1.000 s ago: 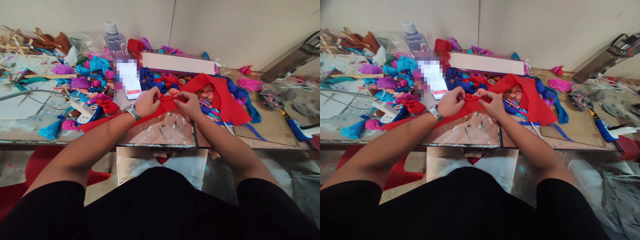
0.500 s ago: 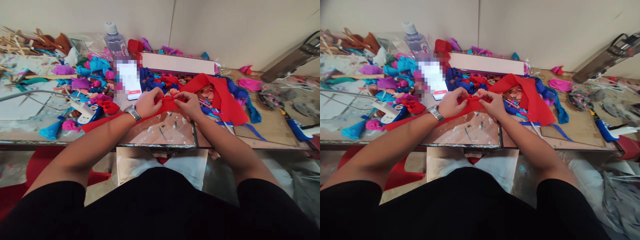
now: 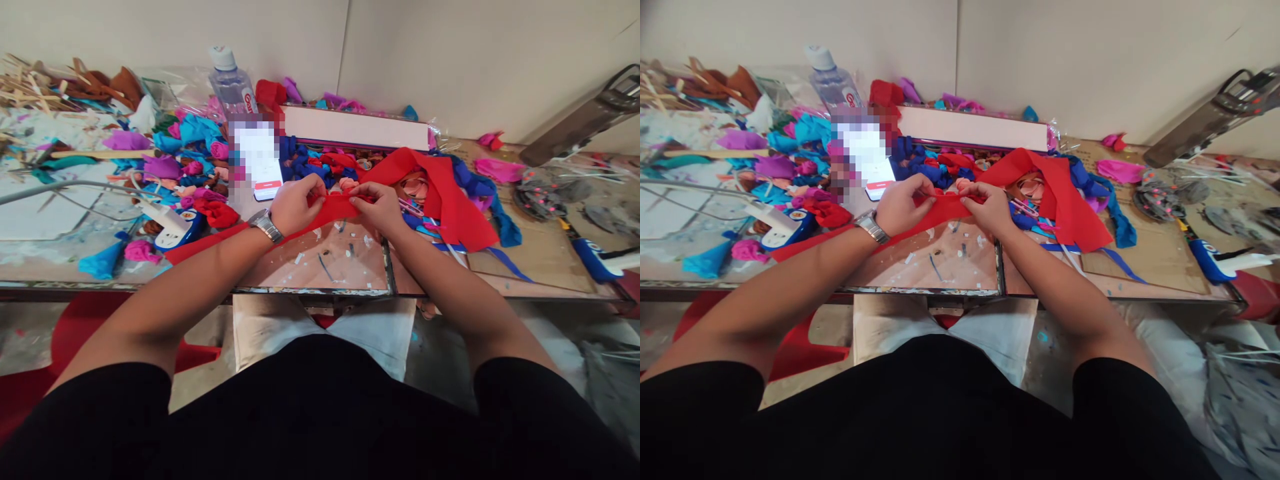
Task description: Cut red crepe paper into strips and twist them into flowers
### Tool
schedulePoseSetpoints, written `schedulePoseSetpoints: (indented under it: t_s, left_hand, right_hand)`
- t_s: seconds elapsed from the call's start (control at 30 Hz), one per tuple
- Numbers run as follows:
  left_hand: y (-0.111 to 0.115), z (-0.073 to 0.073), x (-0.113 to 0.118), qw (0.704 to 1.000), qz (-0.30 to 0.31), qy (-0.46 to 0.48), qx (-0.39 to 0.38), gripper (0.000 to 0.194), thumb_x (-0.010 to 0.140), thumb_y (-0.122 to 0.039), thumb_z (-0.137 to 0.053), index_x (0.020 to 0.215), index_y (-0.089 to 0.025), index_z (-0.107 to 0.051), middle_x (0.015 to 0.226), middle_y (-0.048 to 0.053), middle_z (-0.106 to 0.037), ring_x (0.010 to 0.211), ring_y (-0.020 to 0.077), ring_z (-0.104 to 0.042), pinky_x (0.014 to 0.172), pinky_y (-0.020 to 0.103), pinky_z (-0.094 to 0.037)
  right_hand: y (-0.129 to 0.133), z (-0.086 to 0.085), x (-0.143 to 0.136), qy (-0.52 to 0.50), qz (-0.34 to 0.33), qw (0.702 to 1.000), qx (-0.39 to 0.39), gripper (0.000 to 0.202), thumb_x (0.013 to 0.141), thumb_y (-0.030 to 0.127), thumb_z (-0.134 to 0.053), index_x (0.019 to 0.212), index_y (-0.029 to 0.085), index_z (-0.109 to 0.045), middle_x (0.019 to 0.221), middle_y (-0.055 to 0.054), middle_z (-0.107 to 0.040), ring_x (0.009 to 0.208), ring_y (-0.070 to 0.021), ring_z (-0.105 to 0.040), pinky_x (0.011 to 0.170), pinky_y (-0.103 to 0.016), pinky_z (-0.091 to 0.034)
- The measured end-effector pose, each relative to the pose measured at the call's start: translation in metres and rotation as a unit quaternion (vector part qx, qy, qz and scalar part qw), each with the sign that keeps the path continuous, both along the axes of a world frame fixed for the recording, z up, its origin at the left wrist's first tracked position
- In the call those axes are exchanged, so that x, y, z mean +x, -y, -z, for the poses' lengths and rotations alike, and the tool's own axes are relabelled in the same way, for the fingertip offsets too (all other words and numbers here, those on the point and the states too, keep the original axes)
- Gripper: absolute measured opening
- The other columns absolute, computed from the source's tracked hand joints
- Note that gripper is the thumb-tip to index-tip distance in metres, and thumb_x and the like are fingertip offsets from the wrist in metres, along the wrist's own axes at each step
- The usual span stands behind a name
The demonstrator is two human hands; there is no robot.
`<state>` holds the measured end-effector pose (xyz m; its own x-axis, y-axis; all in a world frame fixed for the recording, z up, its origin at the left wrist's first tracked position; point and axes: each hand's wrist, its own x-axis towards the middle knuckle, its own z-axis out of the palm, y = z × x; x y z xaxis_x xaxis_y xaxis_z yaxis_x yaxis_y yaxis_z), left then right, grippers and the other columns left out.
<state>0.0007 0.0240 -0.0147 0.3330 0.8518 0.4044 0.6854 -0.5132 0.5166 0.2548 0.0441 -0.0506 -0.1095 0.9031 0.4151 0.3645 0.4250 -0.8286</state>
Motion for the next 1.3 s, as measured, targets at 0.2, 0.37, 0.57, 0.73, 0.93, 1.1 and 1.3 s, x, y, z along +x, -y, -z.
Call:
schedulePoseSetpoints:
  t_s: [0.2, 0.37, 0.57, 0.73, 0.93, 1.1, 1.3]
  left_hand:
    - [0.000, 0.001, 0.000, 0.999, -0.022, 0.017, 0.036, 0.015, 0.091, -0.021, -0.062, 0.103, -0.022, -0.071, 0.093, 0.004, -0.079, 0.080, 0.0220, -0.069, 0.076, 0.035, -0.048]
    - [0.001, 0.000, 0.000, 0.999, 0.013, 0.032, -0.001, 0.029, 0.091, -0.022, -0.059, 0.115, -0.020, -0.073, 0.105, 0.006, -0.083, 0.091, 0.0237, -0.075, 0.083, 0.036, -0.053]
    - [-0.002, 0.002, 0.000, 0.999, 0.015, -0.037, -0.020, 0.036, 0.097, -0.035, -0.060, 0.117, -0.020, -0.085, 0.103, 0.010, -0.086, 0.090, 0.0288, -0.076, 0.085, 0.042, -0.053]
    - [-0.004, 0.001, 0.000, 0.998, -0.028, -0.052, -0.023, 0.038, 0.093, -0.026, -0.058, 0.114, -0.021, -0.089, 0.093, 0.013, -0.085, 0.081, 0.0292, -0.071, 0.079, 0.043, -0.051]
    - [0.000, -0.001, -0.001, 0.997, 0.033, -0.065, -0.032, 0.044, 0.086, -0.033, -0.060, 0.118, -0.019, -0.086, 0.101, 0.009, -0.086, 0.083, 0.0261, -0.072, 0.081, 0.039, -0.050]
    - [0.000, 0.003, 0.001, 0.993, 0.094, -0.074, -0.015, 0.040, 0.094, -0.045, -0.057, 0.107, -0.019, -0.085, 0.093, 0.009, -0.084, 0.075, 0.0230, -0.069, 0.075, 0.036, -0.046]
    - [0.001, 0.005, 0.002, 0.992, 0.106, -0.055, -0.032, 0.029, 0.089, -0.038, -0.059, 0.090, -0.019, -0.081, 0.074, 0.005, -0.074, 0.064, 0.0182, -0.059, 0.068, 0.034, -0.039]
  right_hand:
    - [0.000, -0.002, -0.001, -0.020, 0.010, 1.000, -0.014, 0.019, 0.078, 0.036, -0.077, 0.087, 0.021, -0.082, 0.093, -0.006, -0.085, 0.089, -0.0253, -0.077, 0.094, -0.043, -0.061]
    - [0.006, -0.007, -0.006, -0.040, 0.002, 0.999, -0.026, 0.022, 0.076, 0.039, -0.078, 0.086, 0.020, -0.082, 0.090, -0.005, -0.084, 0.085, -0.0234, -0.074, 0.086, -0.039, -0.059]
    - [0.011, -0.011, -0.009, -0.019, -0.015, 0.999, -0.029, 0.021, 0.076, 0.037, -0.079, 0.086, 0.020, -0.083, 0.089, -0.004, -0.084, 0.083, -0.0213, -0.070, 0.085, -0.037, -0.059]
    - [0.011, -0.012, -0.008, -0.016, -0.021, 0.999, -0.035, 0.020, 0.077, 0.037, -0.080, 0.087, 0.020, -0.082, 0.089, -0.004, -0.083, 0.081, -0.0206, -0.068, 0.083, -0.036, -0.058]
    - [0.014, -0.013, -0.009, -0.012, -0.046, 0.998, -0.042, 0.021, 0.076, 0.037, -0.081, 0.087, 0.018, -0.083, 0.085, -0.003, -0.080, 0.075, -0.0173, -0.065, 0.076, -0.033, -0.054]
    - [0.019, -0.010, -0.015, -0.024, -0.088, 0.994, -0.055, 0.022, 0.078, 0.039, -0.083, 0.088, 0.020, -0.083, 0.085, -0.003, -0.080, 0.074, -0.0170, -0.065, 0.074, -0.032, -0.054]
    - [0.027, -0.011, -0.018, -0.001, -0.110, 0.993, -0.030, 0.022, 0.082, 0.039, -0.081, 0.094, 0.021, -0.084, 0.094, -0.005, -0.084, 0.081, -0.0202, -0.072, 0.078, -0.034, -0.058]
